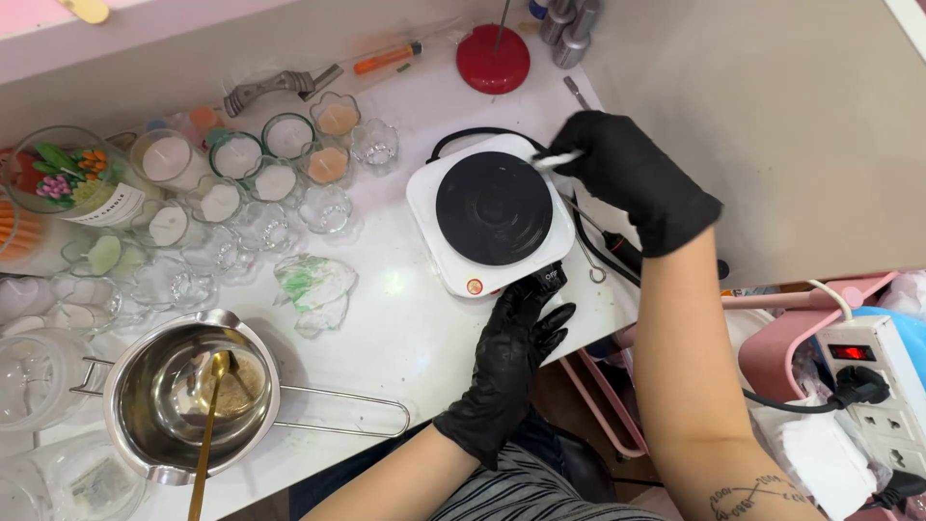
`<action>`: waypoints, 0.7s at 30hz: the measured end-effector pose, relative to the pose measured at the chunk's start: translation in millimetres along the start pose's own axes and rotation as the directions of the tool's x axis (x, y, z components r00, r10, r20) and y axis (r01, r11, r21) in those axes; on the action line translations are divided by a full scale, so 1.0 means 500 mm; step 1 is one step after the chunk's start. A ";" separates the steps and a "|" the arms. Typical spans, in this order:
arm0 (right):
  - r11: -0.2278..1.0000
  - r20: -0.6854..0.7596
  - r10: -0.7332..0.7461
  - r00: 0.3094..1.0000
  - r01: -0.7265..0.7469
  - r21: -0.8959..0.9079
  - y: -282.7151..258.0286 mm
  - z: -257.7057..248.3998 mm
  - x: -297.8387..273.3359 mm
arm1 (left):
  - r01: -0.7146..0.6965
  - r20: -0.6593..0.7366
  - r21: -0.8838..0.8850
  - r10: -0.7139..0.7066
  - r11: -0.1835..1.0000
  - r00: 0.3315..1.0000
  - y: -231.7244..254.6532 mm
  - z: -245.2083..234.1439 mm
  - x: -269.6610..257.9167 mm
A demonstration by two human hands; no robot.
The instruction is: Cleaning a metal wax melting pot using a paper towel at a candle making station.
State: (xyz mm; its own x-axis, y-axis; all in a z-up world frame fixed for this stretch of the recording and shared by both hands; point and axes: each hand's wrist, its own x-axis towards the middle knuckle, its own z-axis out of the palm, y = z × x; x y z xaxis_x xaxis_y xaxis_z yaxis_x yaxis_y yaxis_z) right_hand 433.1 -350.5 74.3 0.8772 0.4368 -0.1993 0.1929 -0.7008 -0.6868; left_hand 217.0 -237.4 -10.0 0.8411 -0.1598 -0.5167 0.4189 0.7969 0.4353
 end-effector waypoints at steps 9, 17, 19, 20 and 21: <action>0.873 -0.198 -0.488 0.850 0.472 -0.126 0.057 0.036 0.053 | 0.002 0.070 0.102 -0.009 0.995 0.997 0.010 -0.004 -0.002; 0.984 -0.189 -0.176 0.966 0.180 0.004 0.048 0.042 -0.134 | -0.003 0.132 0.053 -0.004 0.999 0.991 -0.009 -0.032 0.018; 0.995 -0.196 -0.100 0.975 0.094 -0.038 0.046 0.050 -0.136 | -0.012 0.146 0.041 0.005 0.999 0.989 -0.010 -0.033 0.016; 0.984 -0.240 -0.177 0.955 0.177 -0.022 0.037 0.054 -0.130 | -0.023 0.143 0.062 0.014 0.998 0.990 -0.009 -0.031 0.014; 0.966 -0.284 -0.252 0.925 0.259 -0.012 0.029 0.056 -0.124 | -0.036 0.143 0.082 0.024 0.996 0.989 -0.008 -0.028 0.014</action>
State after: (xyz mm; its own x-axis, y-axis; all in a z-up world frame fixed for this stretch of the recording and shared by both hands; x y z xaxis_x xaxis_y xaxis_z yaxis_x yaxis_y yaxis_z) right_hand 369.0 -372.1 57.1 0.8880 0.4200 0.1871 0.4187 -0.5704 -0.7066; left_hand 216.2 -233.7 -25.7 0.8911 -0.2227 -0.3955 0.4153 0.7516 0.5124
